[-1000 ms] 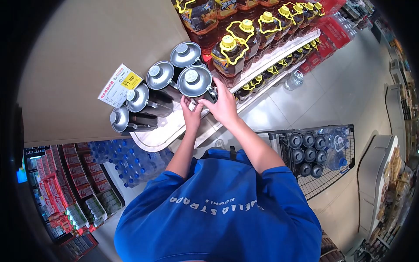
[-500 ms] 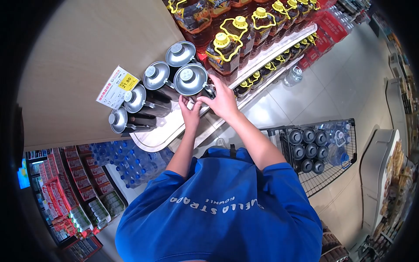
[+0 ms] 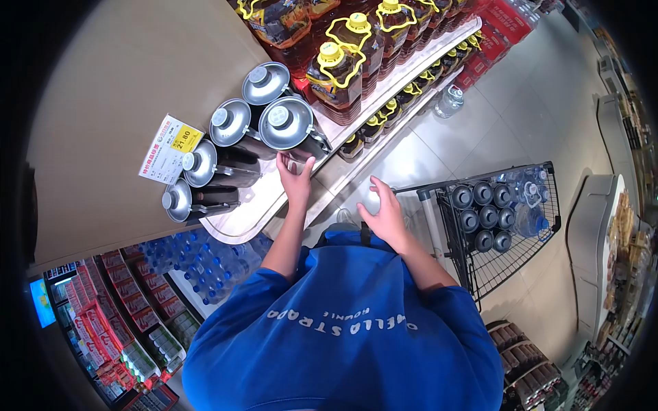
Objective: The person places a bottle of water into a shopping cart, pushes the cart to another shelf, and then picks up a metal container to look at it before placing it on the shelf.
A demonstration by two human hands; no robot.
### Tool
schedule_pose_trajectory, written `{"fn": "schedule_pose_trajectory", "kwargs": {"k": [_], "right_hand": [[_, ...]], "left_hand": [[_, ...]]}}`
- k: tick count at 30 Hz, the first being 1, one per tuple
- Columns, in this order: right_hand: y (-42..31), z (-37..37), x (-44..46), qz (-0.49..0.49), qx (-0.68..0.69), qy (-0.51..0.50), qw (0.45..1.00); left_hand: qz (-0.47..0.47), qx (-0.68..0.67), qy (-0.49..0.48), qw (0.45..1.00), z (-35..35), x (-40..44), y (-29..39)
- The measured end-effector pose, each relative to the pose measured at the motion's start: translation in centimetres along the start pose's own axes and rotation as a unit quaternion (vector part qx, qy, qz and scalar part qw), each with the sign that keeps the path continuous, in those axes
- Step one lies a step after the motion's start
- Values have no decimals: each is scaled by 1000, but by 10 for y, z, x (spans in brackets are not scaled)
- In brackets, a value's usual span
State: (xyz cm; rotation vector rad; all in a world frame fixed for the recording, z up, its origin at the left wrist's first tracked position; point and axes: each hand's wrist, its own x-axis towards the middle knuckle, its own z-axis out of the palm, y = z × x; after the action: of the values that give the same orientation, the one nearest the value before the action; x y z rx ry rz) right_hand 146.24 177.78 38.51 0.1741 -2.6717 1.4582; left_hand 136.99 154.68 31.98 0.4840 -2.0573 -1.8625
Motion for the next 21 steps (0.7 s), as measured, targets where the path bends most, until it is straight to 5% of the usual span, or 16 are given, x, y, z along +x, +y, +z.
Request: {"fn": "schedule_pose_trajectory", "kwargs": {"k": [14, 21], "right_hand": [[20, -56, -111, 137, -53, 153, 977], [86, -121, -178, 266, -138, 354, 886]], "left_hand": [[48, 28, -22, 998, 4, -2, -7], [90, 70, 21, 993, 6, -5, -50]]}}
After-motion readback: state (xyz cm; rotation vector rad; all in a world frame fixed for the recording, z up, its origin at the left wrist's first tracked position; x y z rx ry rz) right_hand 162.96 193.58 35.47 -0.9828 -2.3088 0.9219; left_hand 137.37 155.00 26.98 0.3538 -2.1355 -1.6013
